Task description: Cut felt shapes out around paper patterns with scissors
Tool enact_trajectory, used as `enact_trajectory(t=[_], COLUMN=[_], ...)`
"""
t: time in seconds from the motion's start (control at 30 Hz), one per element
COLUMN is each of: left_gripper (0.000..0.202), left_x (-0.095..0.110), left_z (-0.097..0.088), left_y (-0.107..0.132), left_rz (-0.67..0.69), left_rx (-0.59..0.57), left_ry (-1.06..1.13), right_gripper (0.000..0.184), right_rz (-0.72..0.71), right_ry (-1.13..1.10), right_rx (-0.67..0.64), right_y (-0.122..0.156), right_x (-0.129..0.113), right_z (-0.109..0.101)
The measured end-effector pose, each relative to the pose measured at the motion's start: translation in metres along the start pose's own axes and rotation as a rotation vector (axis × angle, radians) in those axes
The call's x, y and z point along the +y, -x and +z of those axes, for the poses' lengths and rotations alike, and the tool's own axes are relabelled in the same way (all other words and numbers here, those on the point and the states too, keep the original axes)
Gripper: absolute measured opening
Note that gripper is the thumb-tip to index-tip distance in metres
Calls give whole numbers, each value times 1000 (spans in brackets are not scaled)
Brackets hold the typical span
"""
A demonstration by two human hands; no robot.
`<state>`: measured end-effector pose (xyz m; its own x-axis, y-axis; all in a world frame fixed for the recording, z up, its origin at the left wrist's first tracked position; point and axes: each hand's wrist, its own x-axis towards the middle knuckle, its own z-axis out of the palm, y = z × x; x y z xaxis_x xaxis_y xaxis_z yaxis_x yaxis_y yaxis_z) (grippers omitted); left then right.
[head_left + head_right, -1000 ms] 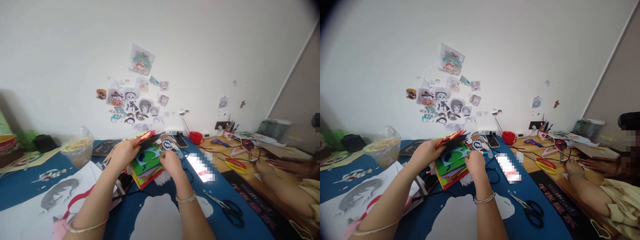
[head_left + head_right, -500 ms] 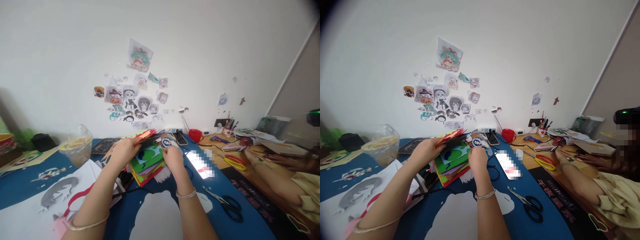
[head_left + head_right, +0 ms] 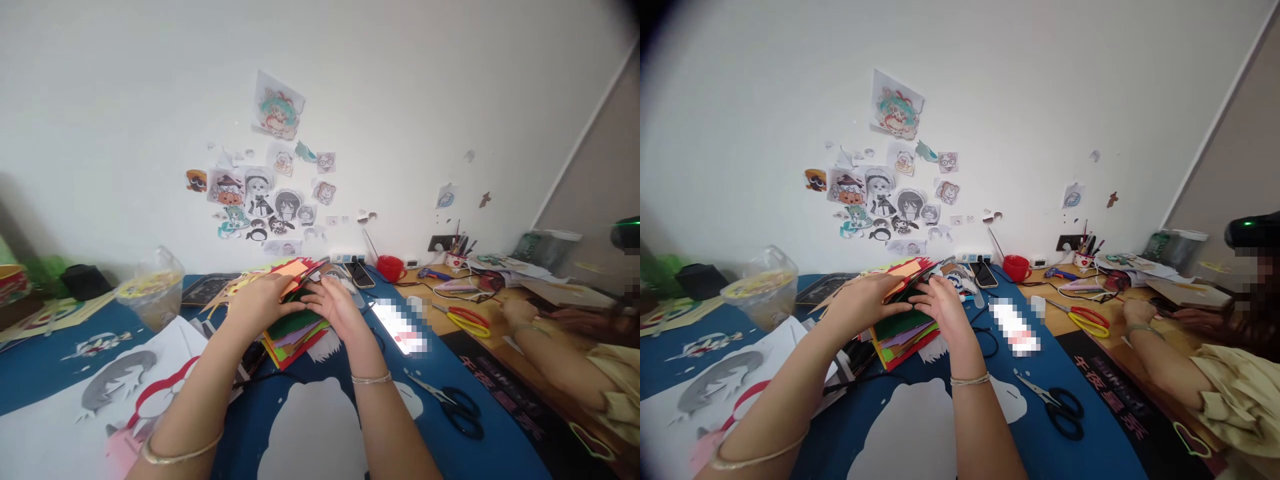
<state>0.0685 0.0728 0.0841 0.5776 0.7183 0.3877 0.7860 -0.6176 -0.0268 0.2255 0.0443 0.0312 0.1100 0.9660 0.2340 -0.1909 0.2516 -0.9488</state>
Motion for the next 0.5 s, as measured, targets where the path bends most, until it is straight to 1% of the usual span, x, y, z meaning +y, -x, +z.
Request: enact_trajectory(t=[0.07, 0.13, 0.17, 0.3, 0.33, 0.43, 0.5], left_gripper=[42, 34, 34, 39, 39, 40, 40], left_x=[1, 1, 0, -1, -1, -2, -5], left_z=[4, 7, 7, 4, 2, -3, -4], left_y=[-1, -2, -3, -3, -3, -2, -1], left_rz=[-4, -40, -55, -114, -129, -158, -162], left_rx=[15, 36, 45, 83, 90, 95, 104], left_ry=[-26, -43, -45, -39, -36, -22, -7], right_gripper=[33, 30, 28, 7, 9, 25, 29], right_rz=[-6, 4, 12, 75, 99, 162, 179], right_ry=[46, 153, 227, 569, 638, 792, 857], right_rx=[5, 40, 71, 206, 214, 213, 231], right_y=[0, -1, -2, -4, -4, -5, -5], right_x=[-1, 0, 2, 11, 13, 17, 18], right_z=[-1, -7, -11, -29, -32, -35, -35])
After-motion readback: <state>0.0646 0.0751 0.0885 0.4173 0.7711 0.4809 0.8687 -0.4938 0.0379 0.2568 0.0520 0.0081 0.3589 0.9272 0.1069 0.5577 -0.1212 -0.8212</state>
